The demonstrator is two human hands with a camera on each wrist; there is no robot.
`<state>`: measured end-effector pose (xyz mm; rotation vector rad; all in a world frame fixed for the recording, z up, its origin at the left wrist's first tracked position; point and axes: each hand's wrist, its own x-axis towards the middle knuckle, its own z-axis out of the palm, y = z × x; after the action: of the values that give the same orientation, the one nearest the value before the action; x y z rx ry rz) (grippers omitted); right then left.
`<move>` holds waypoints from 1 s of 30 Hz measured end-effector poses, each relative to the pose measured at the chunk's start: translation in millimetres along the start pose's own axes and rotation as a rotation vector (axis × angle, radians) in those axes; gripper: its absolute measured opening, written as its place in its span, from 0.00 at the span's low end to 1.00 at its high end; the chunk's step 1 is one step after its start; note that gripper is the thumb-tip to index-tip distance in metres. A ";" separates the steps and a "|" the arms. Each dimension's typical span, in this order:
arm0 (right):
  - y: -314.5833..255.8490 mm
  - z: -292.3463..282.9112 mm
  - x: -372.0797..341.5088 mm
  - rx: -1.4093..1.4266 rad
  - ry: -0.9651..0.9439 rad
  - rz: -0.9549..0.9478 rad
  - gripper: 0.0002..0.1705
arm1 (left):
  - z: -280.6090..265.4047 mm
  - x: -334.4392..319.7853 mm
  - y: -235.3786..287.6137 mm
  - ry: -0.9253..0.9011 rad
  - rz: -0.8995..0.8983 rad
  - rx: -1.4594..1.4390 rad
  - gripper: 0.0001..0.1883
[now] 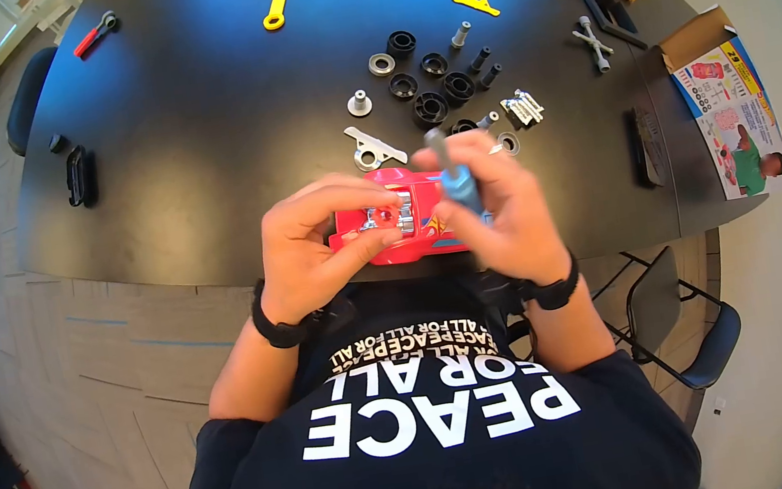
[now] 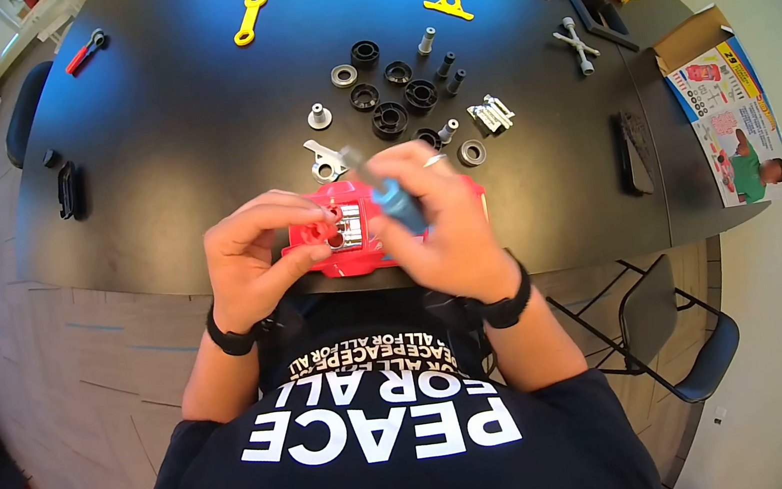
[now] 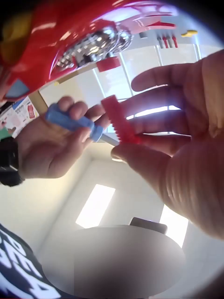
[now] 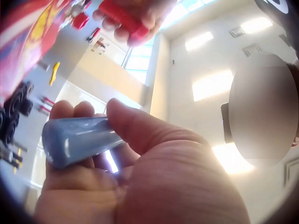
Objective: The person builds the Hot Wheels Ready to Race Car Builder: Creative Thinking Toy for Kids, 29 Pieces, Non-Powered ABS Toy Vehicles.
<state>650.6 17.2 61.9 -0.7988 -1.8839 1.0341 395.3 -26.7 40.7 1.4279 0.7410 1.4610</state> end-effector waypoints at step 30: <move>-88.3 -4.2 51.0 -0.854 -0.434 -0.242 0.27 | 15.0 -4.2 -30.9 0.005 0.097 0.439 0.24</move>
<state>618.8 19.5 158.8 -0.8030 -2.7705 0.2139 415.8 -21.4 13.3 1.8102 1.0543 1.4304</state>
